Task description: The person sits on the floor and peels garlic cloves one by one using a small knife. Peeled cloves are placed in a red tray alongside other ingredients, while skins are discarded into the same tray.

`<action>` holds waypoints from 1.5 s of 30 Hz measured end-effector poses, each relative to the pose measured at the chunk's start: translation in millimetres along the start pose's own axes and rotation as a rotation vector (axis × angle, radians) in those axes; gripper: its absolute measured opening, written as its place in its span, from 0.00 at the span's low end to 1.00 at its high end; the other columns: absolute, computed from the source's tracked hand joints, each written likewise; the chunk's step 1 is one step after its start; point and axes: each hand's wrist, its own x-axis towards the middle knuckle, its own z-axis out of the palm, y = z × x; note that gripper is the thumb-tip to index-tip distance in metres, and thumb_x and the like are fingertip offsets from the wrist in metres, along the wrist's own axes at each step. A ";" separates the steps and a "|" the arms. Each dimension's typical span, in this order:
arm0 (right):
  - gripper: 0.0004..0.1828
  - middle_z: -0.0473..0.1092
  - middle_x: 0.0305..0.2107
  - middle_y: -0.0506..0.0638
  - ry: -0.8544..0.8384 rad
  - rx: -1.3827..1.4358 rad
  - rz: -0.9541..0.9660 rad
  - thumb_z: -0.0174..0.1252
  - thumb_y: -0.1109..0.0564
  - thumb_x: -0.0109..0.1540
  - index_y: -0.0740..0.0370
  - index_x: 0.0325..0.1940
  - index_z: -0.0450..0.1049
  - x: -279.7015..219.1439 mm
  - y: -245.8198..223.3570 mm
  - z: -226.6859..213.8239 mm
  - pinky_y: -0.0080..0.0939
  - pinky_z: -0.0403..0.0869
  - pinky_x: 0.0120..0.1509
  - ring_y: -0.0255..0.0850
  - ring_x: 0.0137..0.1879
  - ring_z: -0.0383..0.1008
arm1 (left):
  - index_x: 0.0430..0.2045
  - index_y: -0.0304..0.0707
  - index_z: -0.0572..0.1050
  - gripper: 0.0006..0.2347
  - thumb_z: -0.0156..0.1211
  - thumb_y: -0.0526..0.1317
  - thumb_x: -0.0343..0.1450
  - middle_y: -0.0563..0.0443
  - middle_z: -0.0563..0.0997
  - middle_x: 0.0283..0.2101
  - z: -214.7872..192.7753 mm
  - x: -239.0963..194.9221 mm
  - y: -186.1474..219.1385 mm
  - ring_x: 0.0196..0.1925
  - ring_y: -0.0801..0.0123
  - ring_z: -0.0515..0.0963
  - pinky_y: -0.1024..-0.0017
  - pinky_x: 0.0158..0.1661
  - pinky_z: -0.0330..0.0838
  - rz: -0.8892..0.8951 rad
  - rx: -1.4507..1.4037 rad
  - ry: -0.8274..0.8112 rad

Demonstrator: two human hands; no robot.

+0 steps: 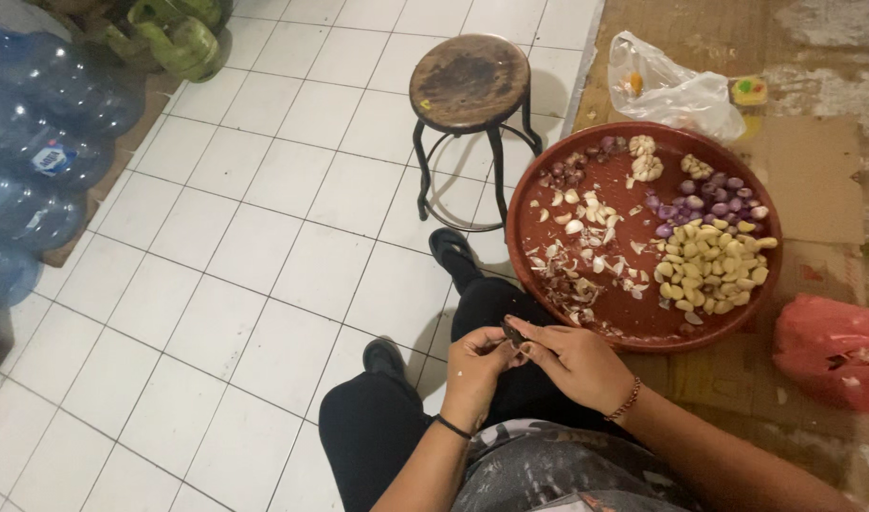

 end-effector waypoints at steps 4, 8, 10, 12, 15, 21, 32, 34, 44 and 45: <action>0.25 0.78 0.30 0.49 0.091 -0.061 -0.079 0.57 0.54 0.65 0.48 0.67 0.71 -8.7 13.4 -3.2 0.37 0.75 0.34 0.38 0.30 0.76 | 0.35 0.29 0.78 0.03 0.60 0.29 0.71 0.48 0.84 0.35 3.2 7.4 5.1 0.36 0.71 0.84 0.75 0.40 0.81 -0.082 0.002 -0.042; 0.24 0.74 0.27 0.48 0.019 0.319 0.057 0.50 0.53 0.69 0.55 0.70 0.70 -7.2 34.0 -7.8 0.34 0.72 0.33 0.32 0.28 0.70 | 0.33 0.31 0.76 0.03 0.61 0.27 0.69 0.49 0.84 0.35 13.9 15.5 6.6 0.36 0.72 0.84 0.74 0.40 0.82 -0.023 0.046 -0.057; 0.25 0.72 0.23 0.47 -0.056 0.488 0.205 0.46 0.52 0.70 0.57 0.71 0.69 -7.2 43.5 -9.1 0.34 0.69 0.30 0.31 0.26 0.65 | 0.32 0.29 0.77 0.03 0.62 0.27 0.69 0.48 0.84 0.35 15.9 19.6 7.4 0.36 0.72 0.83 0.75 0.40 0.81 0.001 0.119 -0.072; 0.26 0.71 0.22 0.44 -0.095 0.566 0.306 0.44 0.52 0.69 0.57 0.71 0.68 -8.3 52.6 -14.2 0.33 0.66 0.26 0.30 0.23 0.63 | 0.32 0.27 0.79 0.02 0.62 0.27 0.69 0.47 0.85 0.35 15.7 26.5 10.0 0.35 0.71 0.83 0.76 0.40 0.80 -0.011 0.167 -0.083; 0.26 0.71 0.24 0.45 -0.155 0.637 0.304 0.41 0.51 0.70 0.60 0.71 0.66 -8.9 64.3 -21.8 0.31 0.68 0.26 0.30 0.24 0.64 | 0.33 0.26 0.79 0.02 0.63 0.27 0.70 0.47 0.84 0.34 17.1 34.3 10.9 0.34 0.72 0.83 0.76 0.39 0.80 -0.026 0.212 -0.150; 0.26 0.71 0.25 0.47 -0.167 0.750 0.357 0.41 0.50 0.69 0.60 0.69 0.65 -13.9 85.5 -32.3 0.31 0.68 0.26 0.30 0.24 0.64 | 0.34 0.31 0.77 0.04 0.61 0.26 0.70 0.49 0.83 0.35 22.3 56.2 12.4 0.35 0.72 0.82 0.75 0.39 0.79 -0.045 0.199 -0.317; 0.23 0.70 0.24 0.49 0.156 1.247 0.491 0.43 0.44 0.72 0.65 0.39 0.73 -4.1 100.0 -34.4 0.34 0.65 0.22 0.33 0.21 0.65 | 0.40 0.32 0.82 0.11 0.64 0.25 0.65 0.46 0.79 0.49 79.0 68.2 5.6 0.46 0.67 0.82 0.75 0.45 0.77 0.424 0.591 -0.063; 0.22 0.70 0.24 0.48 0.195 1.291 0.534 0.43 0.43 0.70 0.63 0.41 0.74 -0.5 97.9 -33.0 0.34 0.64 0.21 0.33 0.21 0.64 | 0.41 0.33 0.82 0.13 0.67 0.26 0.63 0.46 0.79 0.49 86.1 70.1 6.0 0.47 0.67 0.82 0.74 0.45 0.77 0.448 0.610 -0.036; 0.22 0.69 0.24 0.47 0.232 1.235 0.548 0.46 0.44 0.68 0.56 0.60 0.71 5.9 94.0 -29.3 0.34 0.65 0.23 0.32 0.22 0.65 | 0.43 0.28 0.78 0.10 0.63 0.25 0.69 0.44 0.78 0.54 86.7 83.0 -31.0 0.48 0.70 0.82 0.76 0.44 0.81 0.451 0.375 0.034; 0.23 0.68 0.24 0.47 0.241 1.241 0.562 0.46 0.44 0.68 0.54 0.63 0.71 6.0 94.4 -29.5 0.33 0.65 0.23 0.32 0.22 0.64 | 0.44 0.27 0.78 0.11 0.61 0.24 0.69 0.44 0.78 0.55 86.0 84.5 -34.7 0.50 0.69 0.82 0.75 0.45 0.81 0.482 0.345 0.013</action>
